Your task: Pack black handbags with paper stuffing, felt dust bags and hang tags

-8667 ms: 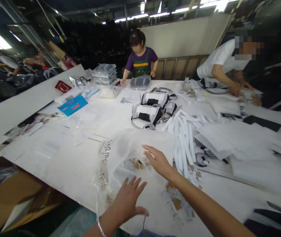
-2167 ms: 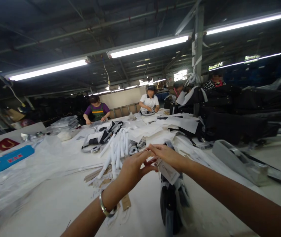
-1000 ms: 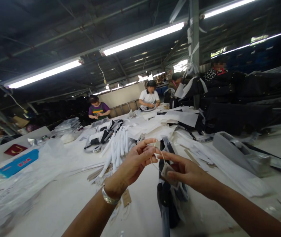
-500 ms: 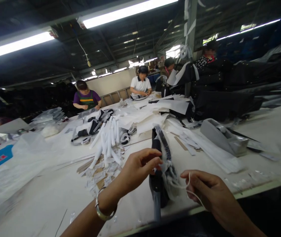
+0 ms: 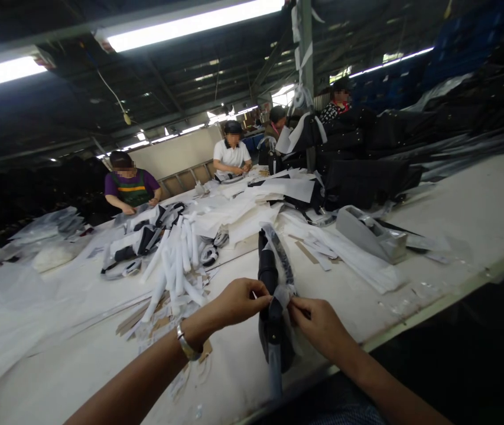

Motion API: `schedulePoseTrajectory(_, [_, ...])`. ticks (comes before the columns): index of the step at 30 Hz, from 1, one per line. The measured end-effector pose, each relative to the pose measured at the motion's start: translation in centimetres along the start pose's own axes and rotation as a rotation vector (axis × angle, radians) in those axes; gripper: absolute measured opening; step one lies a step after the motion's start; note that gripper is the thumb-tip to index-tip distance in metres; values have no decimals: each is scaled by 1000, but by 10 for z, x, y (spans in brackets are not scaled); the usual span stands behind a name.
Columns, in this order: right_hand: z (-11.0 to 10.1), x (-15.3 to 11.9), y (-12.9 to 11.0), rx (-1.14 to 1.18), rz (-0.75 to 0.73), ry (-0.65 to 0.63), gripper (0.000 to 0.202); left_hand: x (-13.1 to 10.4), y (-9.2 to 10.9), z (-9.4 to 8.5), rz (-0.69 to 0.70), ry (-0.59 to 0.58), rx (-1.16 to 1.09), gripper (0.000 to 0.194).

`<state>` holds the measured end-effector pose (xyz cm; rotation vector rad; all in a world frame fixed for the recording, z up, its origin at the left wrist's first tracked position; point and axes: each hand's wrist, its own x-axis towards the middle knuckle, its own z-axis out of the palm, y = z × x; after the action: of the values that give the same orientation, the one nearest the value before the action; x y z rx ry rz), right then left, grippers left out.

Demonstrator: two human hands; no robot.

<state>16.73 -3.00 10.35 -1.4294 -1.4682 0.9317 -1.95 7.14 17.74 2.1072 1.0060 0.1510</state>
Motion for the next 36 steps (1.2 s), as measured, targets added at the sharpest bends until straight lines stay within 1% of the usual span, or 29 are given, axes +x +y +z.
schedulePoseTrajectory(5, [9, 5, -5, 100, -77, 137, 36, -3, 7, 0, 49, 129, 23, 10])
schedulePoseTrajectory(7, [10, 5, -11, 156, -102, 195, 36, -4, 11, 0, 76, 153, -20, 17])
schedulePoseTrajectory(8, [10, 6, -14, 182, -114, 212, 36, -4, 13, 0, 92, 144, -55, 21])
schedulePoseTrajectory(10, [8, 7, -21, 232, -141, 210, 35, -3, 18, 1, 126, 104, -146, 31])
schedulePoseTrajectory(13, [3, 11, -30, 290, -178, 167, 32, 2, 24, 3, 168, 23, -315, 41])
schedulePoseTrajectory(16, [-1, 13, -36, 324, -182, 111, 29, 4, 30, 4, 173, -88, -478, 49])
schedulePoseTrajectory(19, [-5, 11, -37, 350, -153, 40, 31, 2, 29, 4, 149, -180, -583, 53])
schedulePoseTrajectory(21, [-8, 10, -37, 365, -130, 9, 33, -2, 25, 2, 127, -191, -620, 49])
schedulePoseTrajectory(25, [-11, 9, -37, 371, -98, -12, 31, -17, 14, -10, 76, -95, -663, 31])
schedulePoseTrajectory(28, [-7, 9, -36, 469, -67, -74, 33, -32, 8, -14, 44, -31, -763, 28])
schedulePoseTrajectory(30, [-1, 9, -34, 531, -41, -98, 38, -41, 5, -10, 28, -4, -856, 29])
schedulePoseTrajectory(32, [5, 8, -29, 545, -35, -84, 40, -46, 2, -1, 19, 42, -950, 28])
schedulePoseTrajectory(36, [13, -4, -16, 449, -68, -14, 46, -52, -3, 18, 28, 158, -1103, 28])
